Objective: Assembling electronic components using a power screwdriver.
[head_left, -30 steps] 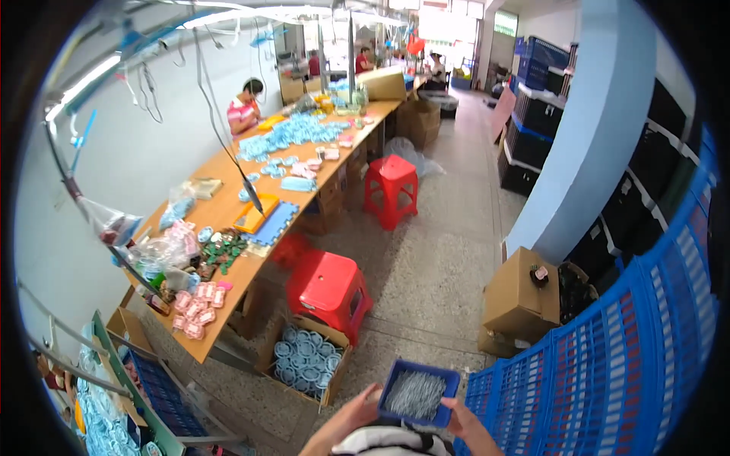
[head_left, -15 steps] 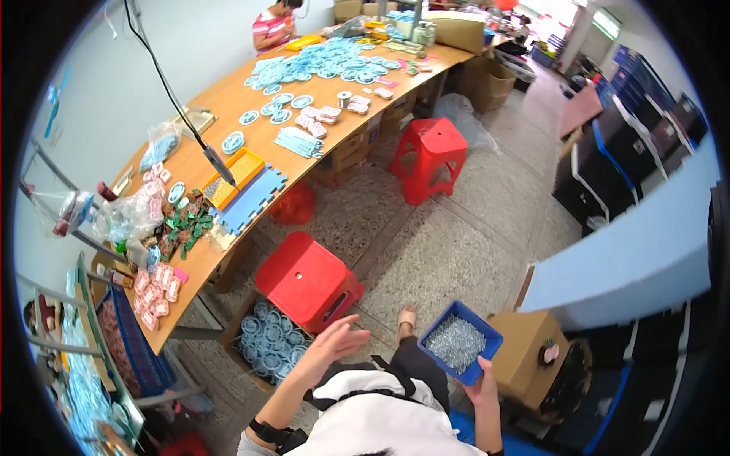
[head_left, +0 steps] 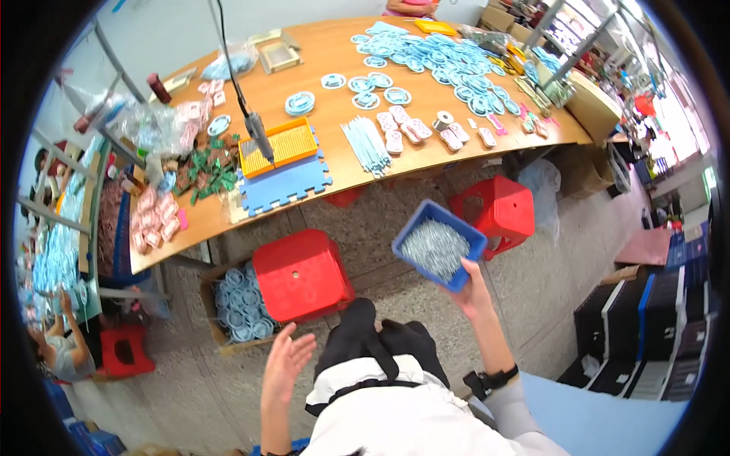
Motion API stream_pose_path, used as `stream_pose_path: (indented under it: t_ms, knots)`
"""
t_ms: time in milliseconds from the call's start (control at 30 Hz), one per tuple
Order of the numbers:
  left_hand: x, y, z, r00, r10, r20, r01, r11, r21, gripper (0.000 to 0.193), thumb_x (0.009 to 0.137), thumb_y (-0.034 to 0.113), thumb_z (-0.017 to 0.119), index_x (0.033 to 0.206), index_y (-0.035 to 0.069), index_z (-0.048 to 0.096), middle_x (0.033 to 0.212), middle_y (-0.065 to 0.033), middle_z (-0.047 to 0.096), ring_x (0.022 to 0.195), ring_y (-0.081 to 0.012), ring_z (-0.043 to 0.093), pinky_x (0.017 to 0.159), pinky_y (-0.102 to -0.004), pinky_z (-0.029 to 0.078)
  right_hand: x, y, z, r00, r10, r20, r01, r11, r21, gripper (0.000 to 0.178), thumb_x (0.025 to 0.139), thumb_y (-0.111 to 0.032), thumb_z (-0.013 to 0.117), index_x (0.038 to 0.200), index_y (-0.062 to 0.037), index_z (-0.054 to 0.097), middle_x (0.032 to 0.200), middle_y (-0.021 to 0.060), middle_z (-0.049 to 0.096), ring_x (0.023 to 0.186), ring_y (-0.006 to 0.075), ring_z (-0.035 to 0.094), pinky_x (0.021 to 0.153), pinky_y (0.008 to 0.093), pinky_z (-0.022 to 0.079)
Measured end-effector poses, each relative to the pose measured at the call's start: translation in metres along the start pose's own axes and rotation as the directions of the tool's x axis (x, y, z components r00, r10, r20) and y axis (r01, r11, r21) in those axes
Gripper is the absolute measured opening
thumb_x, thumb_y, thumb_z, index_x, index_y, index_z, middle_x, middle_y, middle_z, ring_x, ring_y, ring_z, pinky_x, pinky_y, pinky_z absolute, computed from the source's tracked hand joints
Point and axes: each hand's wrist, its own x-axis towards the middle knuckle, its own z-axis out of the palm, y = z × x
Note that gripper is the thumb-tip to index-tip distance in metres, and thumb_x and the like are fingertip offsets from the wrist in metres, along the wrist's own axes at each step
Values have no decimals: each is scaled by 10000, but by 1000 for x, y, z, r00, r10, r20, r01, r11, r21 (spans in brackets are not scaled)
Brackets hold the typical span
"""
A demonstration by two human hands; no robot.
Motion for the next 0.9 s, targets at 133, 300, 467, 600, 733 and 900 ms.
stream_pose_path:
  t_ms: [133, 300, 467, 600, 733, 900]
  knots:
    - [18, 28, 35, 989, 148, -15, -149, 988, -42, 439, 959, 257, 405, 1352, 76, 326, 1184, -167, 551, 1095, -243, 542, 929, -350, 416, 91, -34, 52, 991, 82, 107, -83, 997, 7, 506, 845, -299, 585, 1252, -42, 430, 1240, 106, 515, 1120, 216, 517, 950, 438, 420]
    - [32, 32, 50, 960, 195, -202, -222, 967, -124, 441, 959, 259, 404, 1348, 64, 332, 1194, -178, 538, 1098, -256, 536, 946, -364, 402, 224, -34, 106, 951, 215, 221, -201, 976, -84, 452, 850, -253, 588, 1234, -60, 447, 1189, 97, 555, 1081, 228, 549, 933, 446, 444]
    - [48, 10, 54, 848, 91, -523, -255, 934, -251, 443, 962, 307, 389, 1351, 101, 340, 1195, -134, 533, 1094, -227, 518, 923, -344, 406, 358, -10, 164, 931, 249, 266, -202, 961, -189, 368, 820, -204, 631, 1132, -98, 468, 1102, 80, 535, 964, 235, 570, 825, 442, 505]
    - [81, 18, 91, 753, 20, -658, -322, 883, -342, 452, 957, 320, 397, 1351, 107, 340, 1196, -131, 529, 1091, -232, 514, 918, -356, 406, 429, 6, 220, 903, 297, 311, -182, 919, -351, 505, 791, -190, 673, 1207, -115, 397, 1105, 67, 531, 976, 195, 556, 746, 413, 522]
    - [124, 46, 136, 749, 28, -662, -361, 855, -372, 444, 959, 302, 388, 1337, 72, 350, 1226, -175, 507, 1131, -279, 500, 938, -406, 400, 474, 22, 257, 888, 296, 351, -76, 849, -523, 654, 749, -119, 718, 1276, -111, 330, 1052, 59, 556, 893, 149, 583, 627, 320, 526]
    - [152, 72, 159, 713, -42, -700, -307, 878, -366, 423, 966, 262, 384, 1328, 44, 359, 1220, -185, 509, 1123, -272, 508, 943, -397, 395, 507, 40, 277, 866, 219, 449, 142, 753, -642, 683, 730, -117, 733, 1280, -62, 330, 1064, 99, 552, 907, 155, 577, 692, 288, 505]
